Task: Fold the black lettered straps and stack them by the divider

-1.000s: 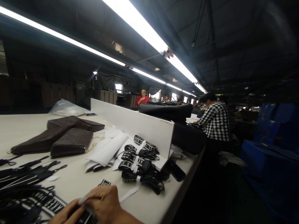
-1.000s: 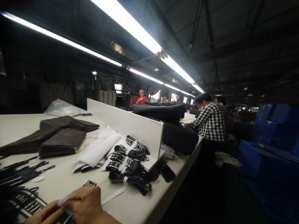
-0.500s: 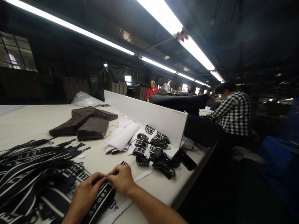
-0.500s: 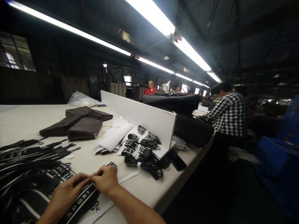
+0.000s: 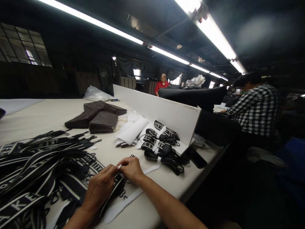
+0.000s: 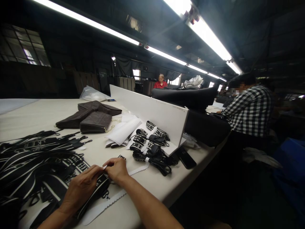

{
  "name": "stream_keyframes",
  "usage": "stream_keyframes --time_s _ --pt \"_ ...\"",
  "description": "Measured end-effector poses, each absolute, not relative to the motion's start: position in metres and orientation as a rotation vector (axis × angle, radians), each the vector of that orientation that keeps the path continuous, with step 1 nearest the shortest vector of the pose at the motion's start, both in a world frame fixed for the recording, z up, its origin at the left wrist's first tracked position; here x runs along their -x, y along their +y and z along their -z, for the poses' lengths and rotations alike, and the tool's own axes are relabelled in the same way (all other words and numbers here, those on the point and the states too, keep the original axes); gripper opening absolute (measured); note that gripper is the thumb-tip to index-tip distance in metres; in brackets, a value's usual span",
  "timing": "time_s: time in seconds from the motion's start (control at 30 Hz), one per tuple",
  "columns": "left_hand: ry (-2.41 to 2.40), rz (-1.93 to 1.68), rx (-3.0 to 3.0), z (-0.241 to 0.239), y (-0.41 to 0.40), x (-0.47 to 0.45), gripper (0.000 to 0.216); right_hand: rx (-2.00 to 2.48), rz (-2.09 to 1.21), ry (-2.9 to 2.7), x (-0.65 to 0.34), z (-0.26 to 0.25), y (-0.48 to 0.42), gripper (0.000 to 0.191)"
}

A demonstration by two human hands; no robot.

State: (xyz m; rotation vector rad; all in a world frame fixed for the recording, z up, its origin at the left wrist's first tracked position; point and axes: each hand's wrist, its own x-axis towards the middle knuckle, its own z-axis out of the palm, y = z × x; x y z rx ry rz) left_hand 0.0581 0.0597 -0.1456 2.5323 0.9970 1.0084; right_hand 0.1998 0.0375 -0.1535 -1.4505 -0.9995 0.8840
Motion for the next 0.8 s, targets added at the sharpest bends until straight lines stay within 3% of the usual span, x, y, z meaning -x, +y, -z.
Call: stream_keyframes --time_s 0.13,0.23,0.37,0.53,0.8 --pt "1.129 -0.995 -2.351 0.140 0.060 -0.058 0.028 1.430 -0.922 -1.018 -0.199 0.153 0.032 0.015" --pt "1.160 -0.982 -2.288 0.139 0.064 -0.057 0.028 1.410 -0.763 -1.096 -0.197 0.153 0.033 0.012" --pt "0.940 -1.053 -2.495 0.148 0.070 -0.055 0.030 1.520 -0.509 -1.219 -0.193 0.155 0.038 0.019" --pt "0.758 -0.984 -2.568 0.157 0.074 -0.055 0.030 1.670 -0.527 -1.192 -0.193 0.155 0.041 0.025" --pt "1.155 -0.909 -2.136 0.139 0.080 -0.059 0.024 1.570 -0.391 -1.326 -0.187 0.156 0.027 0.027"
